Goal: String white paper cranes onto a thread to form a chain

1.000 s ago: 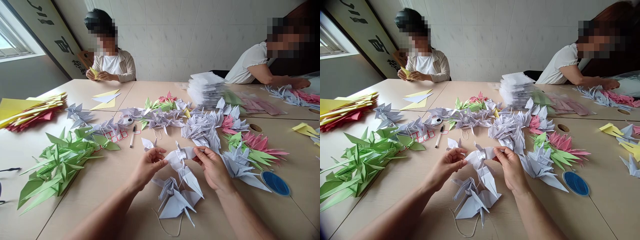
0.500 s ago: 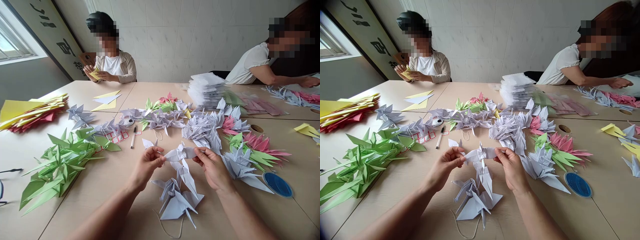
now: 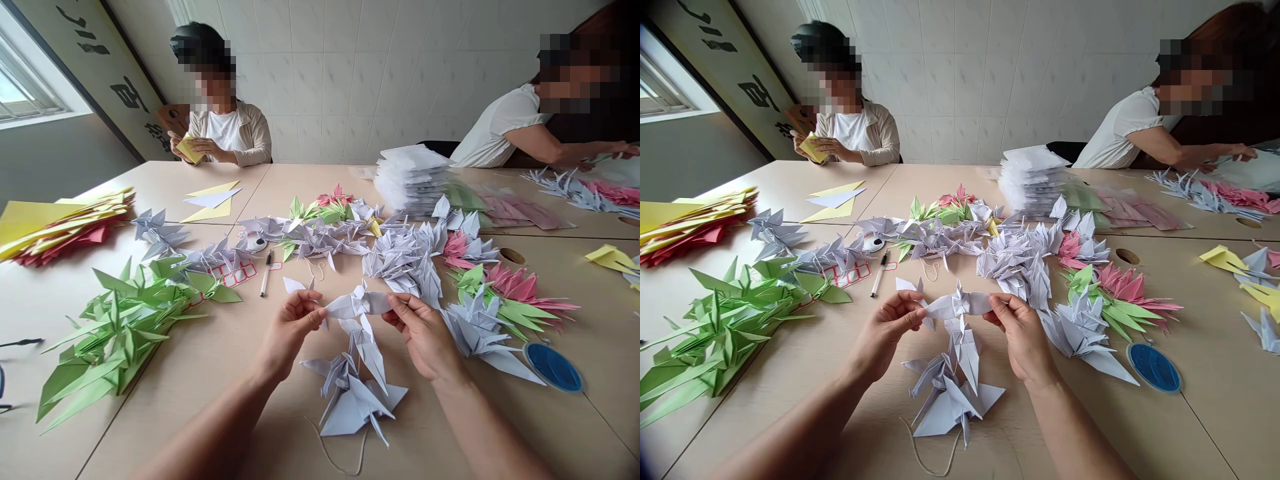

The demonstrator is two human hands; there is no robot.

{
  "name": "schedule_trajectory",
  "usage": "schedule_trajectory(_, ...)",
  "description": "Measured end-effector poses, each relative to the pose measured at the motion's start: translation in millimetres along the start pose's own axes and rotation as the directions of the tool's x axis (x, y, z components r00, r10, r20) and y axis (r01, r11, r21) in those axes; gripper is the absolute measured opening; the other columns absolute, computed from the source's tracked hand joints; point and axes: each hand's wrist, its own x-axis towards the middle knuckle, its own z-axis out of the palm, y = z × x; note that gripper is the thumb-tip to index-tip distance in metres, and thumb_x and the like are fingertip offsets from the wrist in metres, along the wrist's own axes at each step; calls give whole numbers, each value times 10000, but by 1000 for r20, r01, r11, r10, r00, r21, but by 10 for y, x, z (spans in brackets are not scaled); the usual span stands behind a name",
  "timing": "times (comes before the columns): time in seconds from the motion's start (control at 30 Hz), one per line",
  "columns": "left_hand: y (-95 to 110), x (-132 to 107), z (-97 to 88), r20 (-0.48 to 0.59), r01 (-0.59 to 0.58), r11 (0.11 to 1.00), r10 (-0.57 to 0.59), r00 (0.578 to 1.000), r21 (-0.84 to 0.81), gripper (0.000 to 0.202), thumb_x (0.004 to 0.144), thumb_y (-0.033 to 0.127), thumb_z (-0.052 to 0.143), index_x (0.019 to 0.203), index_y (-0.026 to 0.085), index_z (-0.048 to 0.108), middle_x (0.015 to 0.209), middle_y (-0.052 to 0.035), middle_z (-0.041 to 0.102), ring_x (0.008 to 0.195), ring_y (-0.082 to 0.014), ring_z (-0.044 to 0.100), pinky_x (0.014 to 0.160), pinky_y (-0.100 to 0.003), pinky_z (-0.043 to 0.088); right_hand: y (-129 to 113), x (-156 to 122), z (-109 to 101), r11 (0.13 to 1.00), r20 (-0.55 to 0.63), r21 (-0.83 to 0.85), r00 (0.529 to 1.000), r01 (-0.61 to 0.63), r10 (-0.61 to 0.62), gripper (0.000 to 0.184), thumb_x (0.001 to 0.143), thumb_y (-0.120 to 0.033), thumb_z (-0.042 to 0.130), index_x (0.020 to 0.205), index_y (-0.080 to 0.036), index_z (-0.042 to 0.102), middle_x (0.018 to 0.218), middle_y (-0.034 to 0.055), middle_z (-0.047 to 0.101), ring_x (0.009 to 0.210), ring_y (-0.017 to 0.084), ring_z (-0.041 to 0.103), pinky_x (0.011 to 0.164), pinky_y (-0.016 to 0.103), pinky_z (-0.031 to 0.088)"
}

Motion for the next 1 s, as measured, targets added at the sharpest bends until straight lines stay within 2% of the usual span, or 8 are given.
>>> schedule_trajectory(0.47, 15, 5, -16, -42, -38, 999, 39, 998, 14, 275, 743, 260, 761, 949, 175, 600, 683, 47, 614, 629, -84, 536, 618, -210, 394, -48, 0, -4, 1000, -28, -2, 1000, -13, 13, 417, 482, -481, 917, 748, -205, 751, 705, -28, 700, 609, 88, 613, 656, 215, 531)
schedule_trajectory(0.73, 18, 3, -23, -20, -43, 995, 45, 999, 94, 297, 783, 301, 708, 997, 169, 552, 704, 38, 582, 652, -98, 521, 641, -232, 405, -13, 33, -55, 995, -8, -97, 1000, 28, -29, 414, 561, -529, 861, 773, -201, 721, 748, -14, 693, 632, 97, 631, 686, 236, 559)
schedule_trajectory(0.8, 11, -4, -8, 3, -47, 989, 47, 999, 138, 327, 813, 322, 677, 1063, 172, 527, 729, 33, 576, 685, -111, 530, 675, -251, 420, 8, 56, -77, 987, 1, -152, 999, 47, -47, 427, 616, -555, 809, 837, -205, 707, 811, 8, 714, 681, 122, 661, 732, 271, 574)
schedule_trajectory(0.9, -18, -21, 32, 54, -58, 973, 47, 997, 223, 370, 862, 359, 625, 1151, 183, 475, 778, 23, 573, 738, -132, 530, 716, -280, 425, 49, 82, -104, 959, 44, -272, 997, 79, -70, 509, 736, -531, 705, 1121, -202, 654, 979, 78, 735, 825, 199, 710, 818, 375, 581)
schedule_trajectory(1.0, -50, -47, 71, 124, -70, 946, 32, 992, 317, 340, 879, 393, 606, 1120, 182, 490, 790, 15, 561, 733, -142, 515, 706, -295, 419, 86, 86, -116, 887, 98, -432, 986, 164, -135, 611, 791, -416, 667, 1345, -204, 523, 1294, 157, 620, 1108, 292, 643, 914, 478, 539)
